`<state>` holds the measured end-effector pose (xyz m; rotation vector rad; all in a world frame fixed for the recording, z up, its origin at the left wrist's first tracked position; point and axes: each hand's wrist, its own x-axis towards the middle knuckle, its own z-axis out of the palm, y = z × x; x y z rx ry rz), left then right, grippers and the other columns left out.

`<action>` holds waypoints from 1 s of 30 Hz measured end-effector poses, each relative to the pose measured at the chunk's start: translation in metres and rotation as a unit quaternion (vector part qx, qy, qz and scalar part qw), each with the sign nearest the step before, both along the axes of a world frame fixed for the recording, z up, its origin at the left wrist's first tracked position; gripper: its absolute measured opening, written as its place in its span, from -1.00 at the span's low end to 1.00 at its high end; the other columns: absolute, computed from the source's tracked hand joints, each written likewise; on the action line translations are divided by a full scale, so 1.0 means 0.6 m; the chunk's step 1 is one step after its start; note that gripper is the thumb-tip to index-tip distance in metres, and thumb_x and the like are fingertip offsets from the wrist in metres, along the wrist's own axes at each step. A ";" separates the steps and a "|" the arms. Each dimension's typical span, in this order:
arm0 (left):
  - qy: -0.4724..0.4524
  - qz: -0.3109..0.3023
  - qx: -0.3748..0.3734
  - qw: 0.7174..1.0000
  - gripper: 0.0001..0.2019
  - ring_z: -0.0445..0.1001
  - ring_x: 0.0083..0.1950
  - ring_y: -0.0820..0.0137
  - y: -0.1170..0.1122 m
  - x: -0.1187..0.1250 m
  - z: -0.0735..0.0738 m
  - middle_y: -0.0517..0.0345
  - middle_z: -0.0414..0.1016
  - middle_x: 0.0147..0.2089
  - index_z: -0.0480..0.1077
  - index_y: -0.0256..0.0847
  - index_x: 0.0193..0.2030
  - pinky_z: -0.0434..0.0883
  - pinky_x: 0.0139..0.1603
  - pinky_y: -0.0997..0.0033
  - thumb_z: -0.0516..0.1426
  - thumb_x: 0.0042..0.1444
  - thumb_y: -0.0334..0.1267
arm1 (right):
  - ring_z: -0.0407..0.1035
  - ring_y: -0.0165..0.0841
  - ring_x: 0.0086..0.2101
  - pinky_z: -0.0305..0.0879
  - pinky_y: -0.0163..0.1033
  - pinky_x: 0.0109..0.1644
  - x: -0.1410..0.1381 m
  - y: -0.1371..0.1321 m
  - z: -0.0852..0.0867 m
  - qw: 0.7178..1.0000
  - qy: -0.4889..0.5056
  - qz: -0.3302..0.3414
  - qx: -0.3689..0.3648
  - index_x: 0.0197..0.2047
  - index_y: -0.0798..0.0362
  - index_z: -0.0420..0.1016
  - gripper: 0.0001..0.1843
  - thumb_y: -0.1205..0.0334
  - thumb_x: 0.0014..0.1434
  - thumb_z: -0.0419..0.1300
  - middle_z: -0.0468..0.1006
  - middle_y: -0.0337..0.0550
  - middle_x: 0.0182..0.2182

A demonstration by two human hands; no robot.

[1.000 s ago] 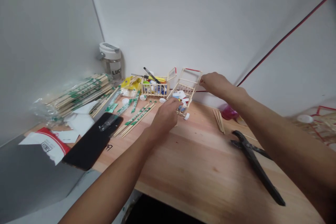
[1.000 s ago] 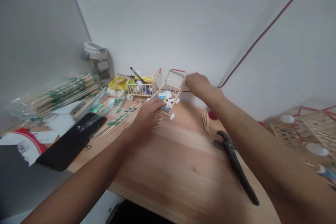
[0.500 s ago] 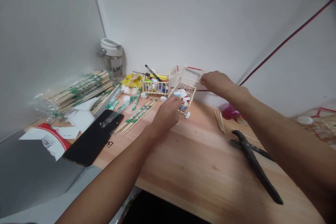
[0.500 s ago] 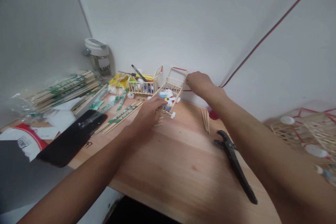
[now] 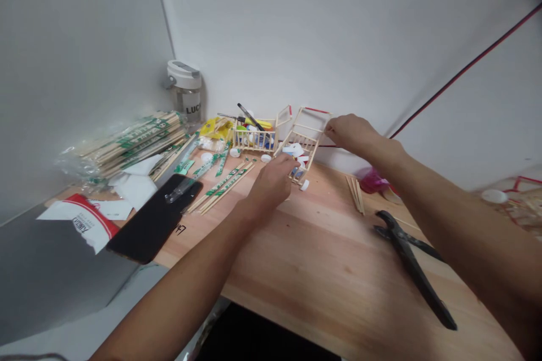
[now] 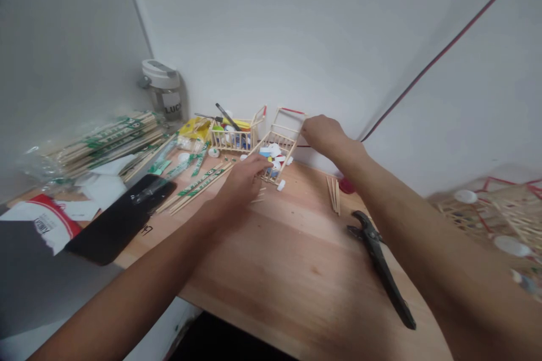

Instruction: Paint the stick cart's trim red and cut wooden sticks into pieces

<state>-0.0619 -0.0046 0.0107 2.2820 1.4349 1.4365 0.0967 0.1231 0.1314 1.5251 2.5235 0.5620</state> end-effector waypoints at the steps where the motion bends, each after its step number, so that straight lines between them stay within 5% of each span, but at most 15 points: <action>1: 0.000 -0.002 0.000 1.000 -0.56 0.44 -0.05 0.32 0.000 0.000 0.000 -0.01 0.47 -0.06 0.43 -0.26 -0.09 0.39 -0.03 0.32 -0.06 -0.05 -0.65 | 0.43 -0.21 -0.30 0.21 -0.22 -0.29 0.001 0.000 0.000 1.000 0.000 0.002 0.000 -0.24 0.17 0.58 -0.67 0.30 0.19 -0.02 0.59 0.10 -0.27; 9: -0.014 0.012 0.009 1.000 -0.63 0.44 -0.05 0.32 -0.004 0.004 0.005 -0.04 0.45 -0.04 0.45 -0.29 -0.08 0.40 -0.04 0.34 -0.03 0.03 -0.58 | 0.44 -0.16 -0.29 0.21 -0.19 -0.29 0.038 -0.010 0.027 1.000 0.007 -0.003 0.014 -0.18 0.20 0.57 -0.67 0.30 0.15 0.00 0.60 0.11 -0.26; 14: -0.063 0.037 0.051 0.996 -0.69 0.43 0.02 0.31 -0.023 0.015 0.028 -0.06 0.46 -0.01 0.43 -0.29 -0.03 0.37 0.03 0.33 0.04 0.09 -0.48 | 0.40 -0.30 -0.44 0.18 -0.27 -0.37 0.082 -0.082 0.036 0.992 0.117 0.039 -0.011 -0.28 0.08 0.56 -0.74 0.27 0.13 0.04 0.59 -0.10 -0.42; 21: -0.122 -0.041 0.005 0.992 -0.79 0.51 -0.11 0.34 -0.057 0.060 0.033 0.02 0.57 -0.12 0.44 -0.26 -0.08 0.41 -0.04 0.34 0.12 0.13 -0.36 | 0.33 -0.39 -0.51 0.11 -0.33 -0.44 0.086 -0.213 -0.031 0.945 0.289 0.124 -0.087 -0.35 0.04 0.48 -0.74 0.13 0.20 0.03 0.52 -0.21 -0.51; 30: -0.110 -0.084 -0.130 0.982 -0.88 0.50 -0.25 0.41 -0.070 0.073 0.020 0.15 0.57 -0.30 0.48 -0.23 -0.26 0.36 -0.22 0.47 0.10 0.15 -0.36 | 0.37 -0.33 -0.51 0.14 -0.30 -0.42 0.078 -0.246 -0.123 0.900 0.421 0.062 -0.093 -0.37 0.04 0.45 -0.75 0.13 0.20 0.02 0.52 -0.17 -0.53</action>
